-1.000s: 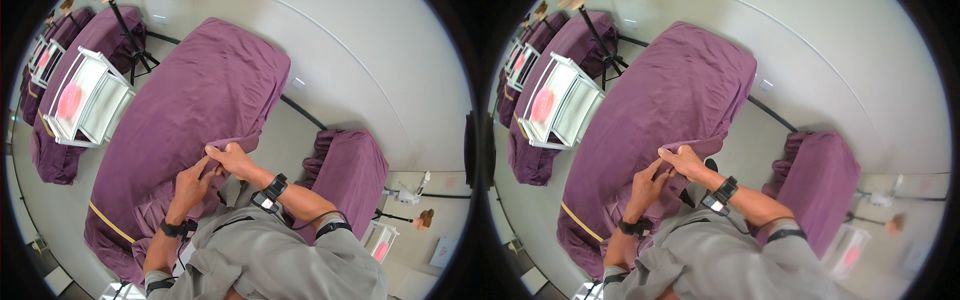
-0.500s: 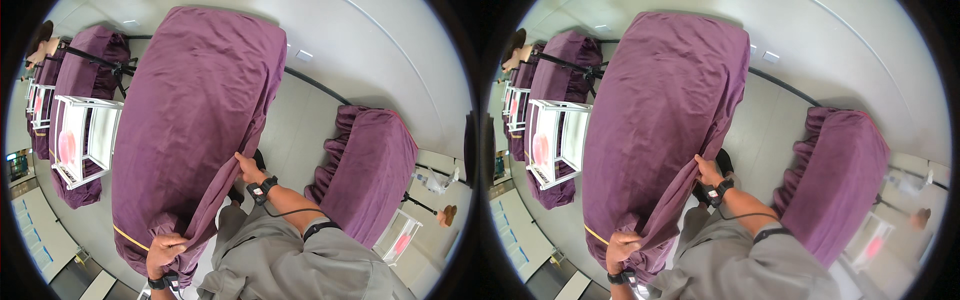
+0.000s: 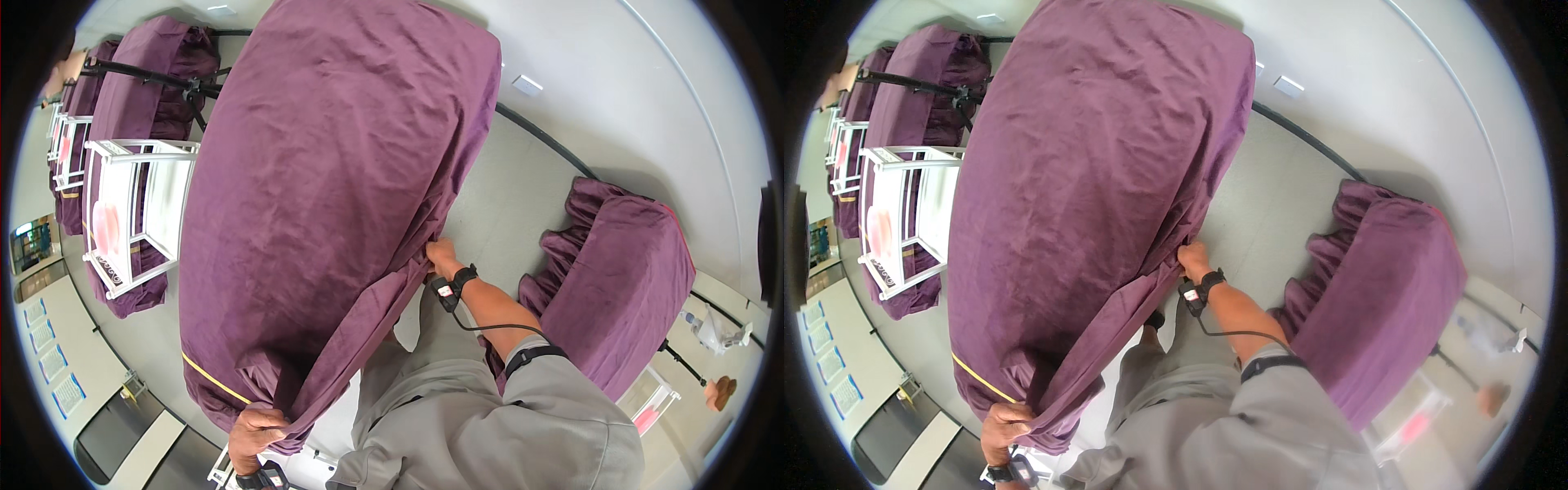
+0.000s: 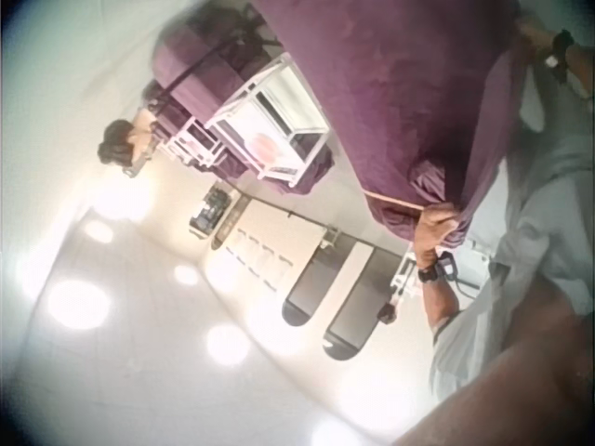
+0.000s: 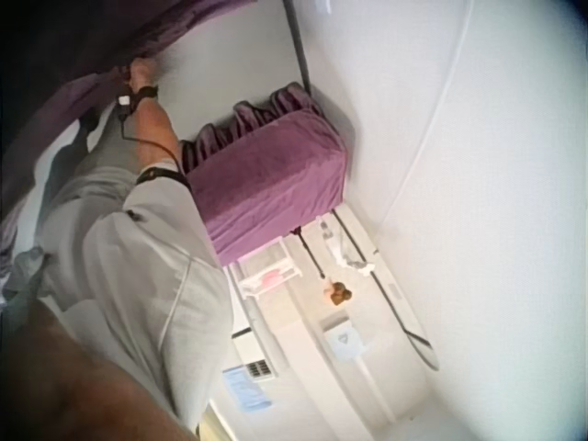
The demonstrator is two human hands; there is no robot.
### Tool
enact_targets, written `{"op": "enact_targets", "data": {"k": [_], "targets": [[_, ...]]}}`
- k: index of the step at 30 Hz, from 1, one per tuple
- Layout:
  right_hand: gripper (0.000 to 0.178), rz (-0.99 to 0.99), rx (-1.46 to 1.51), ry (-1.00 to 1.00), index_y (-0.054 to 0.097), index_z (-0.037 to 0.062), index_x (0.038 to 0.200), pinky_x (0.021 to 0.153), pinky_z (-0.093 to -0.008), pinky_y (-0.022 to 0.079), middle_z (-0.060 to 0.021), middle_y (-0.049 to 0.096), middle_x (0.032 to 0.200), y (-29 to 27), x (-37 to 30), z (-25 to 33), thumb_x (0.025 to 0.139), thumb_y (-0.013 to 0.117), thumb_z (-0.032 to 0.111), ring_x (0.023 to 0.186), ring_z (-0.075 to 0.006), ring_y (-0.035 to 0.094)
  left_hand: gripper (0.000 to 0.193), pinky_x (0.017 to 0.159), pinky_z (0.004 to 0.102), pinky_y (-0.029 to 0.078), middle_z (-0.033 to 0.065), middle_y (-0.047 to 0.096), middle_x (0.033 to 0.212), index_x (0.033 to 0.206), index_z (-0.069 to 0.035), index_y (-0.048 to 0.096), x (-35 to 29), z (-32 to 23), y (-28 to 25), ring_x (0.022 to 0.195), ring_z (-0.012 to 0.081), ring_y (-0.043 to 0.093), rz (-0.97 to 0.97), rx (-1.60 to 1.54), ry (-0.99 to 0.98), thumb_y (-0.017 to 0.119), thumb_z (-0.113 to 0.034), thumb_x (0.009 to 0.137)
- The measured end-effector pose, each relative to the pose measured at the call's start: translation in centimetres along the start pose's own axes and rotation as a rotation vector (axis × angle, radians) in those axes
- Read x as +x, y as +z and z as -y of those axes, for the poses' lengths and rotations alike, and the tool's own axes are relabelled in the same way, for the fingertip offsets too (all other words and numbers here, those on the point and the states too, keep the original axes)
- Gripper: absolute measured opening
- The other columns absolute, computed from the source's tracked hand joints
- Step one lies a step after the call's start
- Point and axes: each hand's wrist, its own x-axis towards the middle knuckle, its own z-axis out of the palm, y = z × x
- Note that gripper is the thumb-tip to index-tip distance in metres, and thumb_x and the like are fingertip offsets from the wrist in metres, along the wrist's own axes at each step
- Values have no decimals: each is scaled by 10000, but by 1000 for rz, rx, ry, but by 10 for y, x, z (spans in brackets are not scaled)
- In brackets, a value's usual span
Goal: The recorder cleans and prepares a treatment room by moving a facial steamer, adjusting bed linens, and mopping the floor.
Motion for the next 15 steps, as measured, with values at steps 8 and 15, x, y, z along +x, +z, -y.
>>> {"op": "enact_targets", "data": {"k": [8,15], "targets": [[115,-145,-48,-232,646,-21,783,700,-397,518,-205,672,849,-81,65,-28,743,643,86,740,-302,642,237,597,271,437,67,649,735,867,72,709,3,4,-6,651,131,581,-147,-21,-48,786,-139,791],[151,-322,384,-425,623,11,900,709,-397,517,-132,632,844,-192,15,56,871,496,85,809,-226,631,215,620,241,446,24,666,752,953,55,711,9,22,-10,675,76,569,-129,-7,-140,740,-134,855]]}}
